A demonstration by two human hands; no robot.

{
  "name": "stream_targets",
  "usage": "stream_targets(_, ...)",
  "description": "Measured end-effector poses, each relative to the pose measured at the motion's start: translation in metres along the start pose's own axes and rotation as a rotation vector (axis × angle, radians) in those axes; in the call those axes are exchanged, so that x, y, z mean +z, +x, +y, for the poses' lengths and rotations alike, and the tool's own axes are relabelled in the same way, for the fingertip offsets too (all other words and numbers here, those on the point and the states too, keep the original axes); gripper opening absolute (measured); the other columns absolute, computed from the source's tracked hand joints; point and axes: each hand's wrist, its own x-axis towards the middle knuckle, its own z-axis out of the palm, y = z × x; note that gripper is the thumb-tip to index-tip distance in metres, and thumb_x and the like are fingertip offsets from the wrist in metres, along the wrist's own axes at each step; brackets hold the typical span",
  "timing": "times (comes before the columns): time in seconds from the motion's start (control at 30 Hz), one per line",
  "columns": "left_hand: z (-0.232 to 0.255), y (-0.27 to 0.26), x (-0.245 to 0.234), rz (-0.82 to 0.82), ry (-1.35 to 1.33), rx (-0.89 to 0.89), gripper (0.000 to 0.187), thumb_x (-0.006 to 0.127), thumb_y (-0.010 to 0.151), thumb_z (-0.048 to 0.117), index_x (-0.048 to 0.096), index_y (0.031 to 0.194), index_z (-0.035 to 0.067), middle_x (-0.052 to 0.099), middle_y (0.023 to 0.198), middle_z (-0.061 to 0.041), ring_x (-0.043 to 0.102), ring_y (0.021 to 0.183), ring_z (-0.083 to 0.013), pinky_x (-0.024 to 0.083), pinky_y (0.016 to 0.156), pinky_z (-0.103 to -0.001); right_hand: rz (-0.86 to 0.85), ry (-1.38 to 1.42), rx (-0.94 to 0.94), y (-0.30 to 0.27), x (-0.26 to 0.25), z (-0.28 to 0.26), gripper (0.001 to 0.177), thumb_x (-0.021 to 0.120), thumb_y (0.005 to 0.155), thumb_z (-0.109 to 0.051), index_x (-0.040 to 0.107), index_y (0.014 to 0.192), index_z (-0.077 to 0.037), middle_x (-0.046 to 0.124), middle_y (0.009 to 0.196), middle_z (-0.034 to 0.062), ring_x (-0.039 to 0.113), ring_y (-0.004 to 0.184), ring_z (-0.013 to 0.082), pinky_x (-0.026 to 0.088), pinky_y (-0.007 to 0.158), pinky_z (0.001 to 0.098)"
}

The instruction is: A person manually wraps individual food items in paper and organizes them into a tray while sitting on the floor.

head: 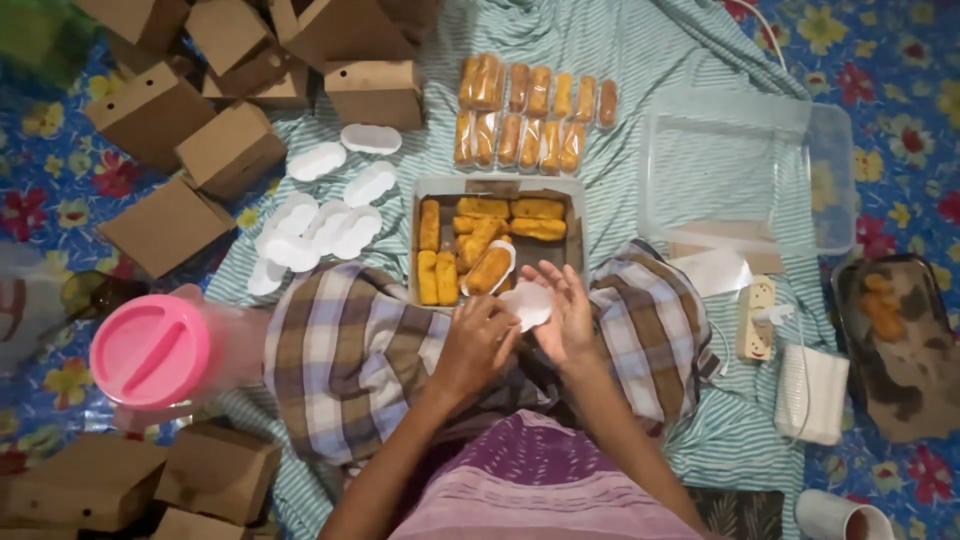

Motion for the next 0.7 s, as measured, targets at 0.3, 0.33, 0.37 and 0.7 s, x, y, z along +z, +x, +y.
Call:
stream_targets(0.3, -0.017, -0.004, 0.008, -0.019, -0.312, -0.117, 0.029, 0.086, 0.083, 0.028, 0.075, 0.106, 0.015, 0.066, 0.1, -0.009, 0.069, 0.097, -0.0364, 0.055, 0.082, -0.043, -0.041, -0.011, 0.134, -0.015, -0.004, 0.012, 0.051, 0.056, 0.097, -0.058, 0.062, 0.129, -0.019, 0.067, 0.132, 0.0121, 0.064, 0.122, 0.0328, 0.053, 0.098, 0.0519)
stream_targets(0.33, -0.016, -0.003, 0.008, -0.004, -0.299, -0.145, 0.021, 0.084, 0.085, 0.024, 0.075, 0.1, 0.013, 0.067, 0.093, -0.009, 0.07, 0.09, -0.0343, 0.056, 0.077, -0.041, -0.044, -0.008, 0.126, -0.017, -0.004, 0.013, 0.051, 0.056, 0.097, -0.058, 0.062, 0.128, -0.018, 0.068, 0.131, 0.0116, 0.064, 0.122, 0.0322, 0.055, 0.095, 0.05)
stream_targets(0.37, -0.015, -0.002, 0.007, 0.011, -0.286, -0.172, 0.013, 0.082, 0.087, 0.019, 0.076, 0.095, 0.012, 0.068, 0.086, -0.009, 0.072, 0.083, -0.0322, 0.057, 0.071, -0.039, -0.048, -0.005, 0.118, -0.018, -0.003, 0.013, 0.05, 0.055, 0.098, -0.058, 0.062, 0.128, -0.018, 0.068, 0.13, 0.011, 0.065, 0.121, 0.0315, 0.056, 0.092, 0.0482)
stream_targets(0.7, -0.058, -0.019, 0.033, 0.073, -0.625, -0.452, 0.01, 0.084, 0.086, 0.017, 0.082, 0.094, 0.011, 0.077, 0.084, -0.01, 0.075, 0.08, -0.0244, 0.056, 0.067, -0.032, -0.099, -0.308, 0.036, -0.037, -0.012, 0.022, 0.049, 0.056, 0.1, -0.034, 0.047, 0.146, -0.016, 0.06, 0.136, 0.0084, 0.06, 0.124, 0.0235, 0.047, 0.107, 0.0454)
